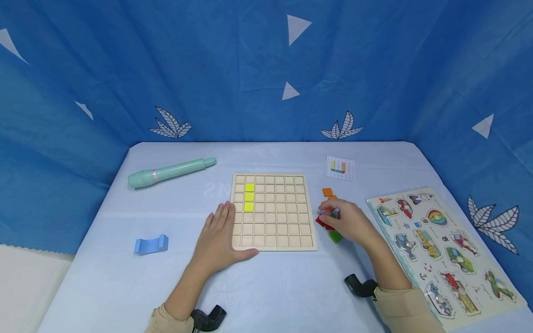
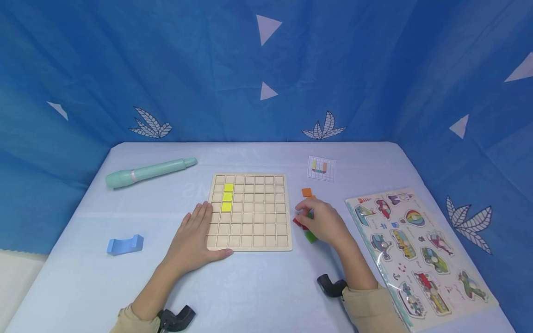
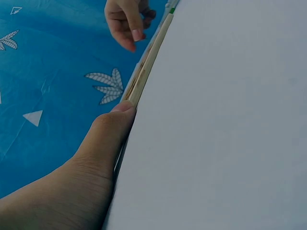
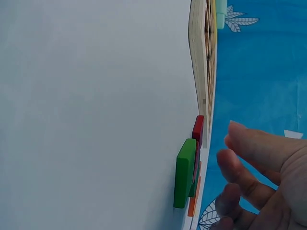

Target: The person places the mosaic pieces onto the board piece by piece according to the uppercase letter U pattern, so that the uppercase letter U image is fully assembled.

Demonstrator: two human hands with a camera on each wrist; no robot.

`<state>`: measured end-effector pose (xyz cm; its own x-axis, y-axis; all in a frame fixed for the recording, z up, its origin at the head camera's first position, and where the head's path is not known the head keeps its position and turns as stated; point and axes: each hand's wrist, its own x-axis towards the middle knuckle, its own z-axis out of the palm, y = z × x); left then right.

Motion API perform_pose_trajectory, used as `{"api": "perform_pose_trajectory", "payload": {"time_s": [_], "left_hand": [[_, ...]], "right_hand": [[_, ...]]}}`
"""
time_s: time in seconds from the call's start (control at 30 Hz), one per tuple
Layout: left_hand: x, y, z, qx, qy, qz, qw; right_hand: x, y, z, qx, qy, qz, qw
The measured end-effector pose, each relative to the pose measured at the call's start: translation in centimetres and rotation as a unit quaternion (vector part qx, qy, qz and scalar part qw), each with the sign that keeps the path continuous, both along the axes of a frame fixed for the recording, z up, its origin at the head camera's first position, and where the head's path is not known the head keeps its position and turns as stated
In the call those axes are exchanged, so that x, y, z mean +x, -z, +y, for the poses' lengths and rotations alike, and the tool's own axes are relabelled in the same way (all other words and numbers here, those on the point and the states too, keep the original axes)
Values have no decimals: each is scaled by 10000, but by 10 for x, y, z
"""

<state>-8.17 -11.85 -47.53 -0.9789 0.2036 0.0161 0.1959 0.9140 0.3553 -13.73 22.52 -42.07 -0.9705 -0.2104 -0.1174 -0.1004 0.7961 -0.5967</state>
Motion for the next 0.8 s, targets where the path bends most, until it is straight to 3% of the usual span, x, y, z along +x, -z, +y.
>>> {"api": "perform_pose_trajectory", "payload": {"time_s": [0.43,0.8], "left_hand": [[1,-1,0,6,-6,-18,10000],[1,-1,0,15,0,-18,10000]], "right_hand": [[-2,4,2,229,-380,-313,9985],[-3,6,4,232,-315,-352,9986]]}}
